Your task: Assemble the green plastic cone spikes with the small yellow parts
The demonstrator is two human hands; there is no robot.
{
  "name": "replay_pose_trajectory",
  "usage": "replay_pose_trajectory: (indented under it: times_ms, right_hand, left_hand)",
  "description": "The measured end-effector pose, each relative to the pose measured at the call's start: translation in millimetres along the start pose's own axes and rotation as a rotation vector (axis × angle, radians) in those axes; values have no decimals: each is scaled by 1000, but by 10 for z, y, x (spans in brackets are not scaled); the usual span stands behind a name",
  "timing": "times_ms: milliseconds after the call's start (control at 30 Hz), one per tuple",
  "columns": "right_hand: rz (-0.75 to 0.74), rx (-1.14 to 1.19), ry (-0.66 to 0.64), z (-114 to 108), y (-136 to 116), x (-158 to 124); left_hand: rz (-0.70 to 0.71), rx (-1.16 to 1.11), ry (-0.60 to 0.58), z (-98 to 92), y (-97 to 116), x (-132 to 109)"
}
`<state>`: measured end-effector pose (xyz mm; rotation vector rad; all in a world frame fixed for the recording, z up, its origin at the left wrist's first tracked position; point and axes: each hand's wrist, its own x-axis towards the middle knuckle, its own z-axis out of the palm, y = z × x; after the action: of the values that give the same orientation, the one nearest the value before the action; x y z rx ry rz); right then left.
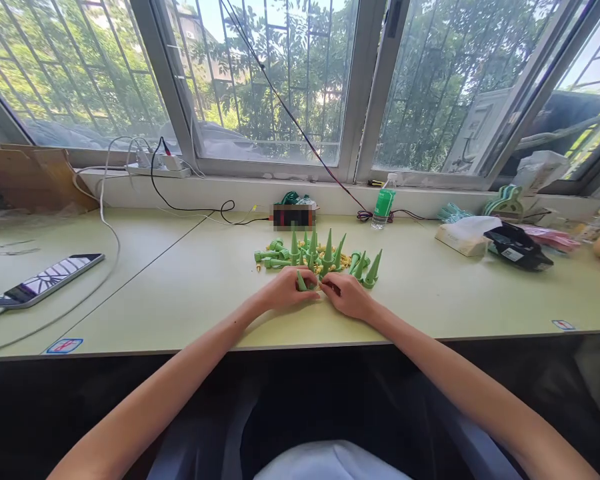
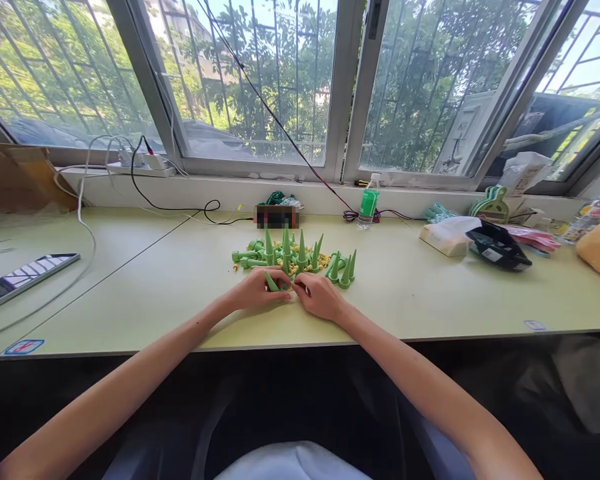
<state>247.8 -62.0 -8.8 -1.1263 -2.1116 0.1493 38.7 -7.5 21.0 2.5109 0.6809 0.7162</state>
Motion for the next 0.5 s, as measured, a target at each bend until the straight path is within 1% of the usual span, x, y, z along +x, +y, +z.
replay_pose_trajectory:
  times_ms: [167,333,433,500]
  right_hand:
    - [-15,-12,16,19,-56,16]
    - [6,-8,51,11,-84,13]
    - [11,-3,77,5,-84,13]
    - [11,-3,92,4,-85,17]
  left_hand:
    - [-37,-95,-10,-99,-18,-19]
    - [11,-129,-50,-218,32,-45]
    - [25,-120,-70,-236,33,-45]
    - [8,-113,-72,-222,12,-39]
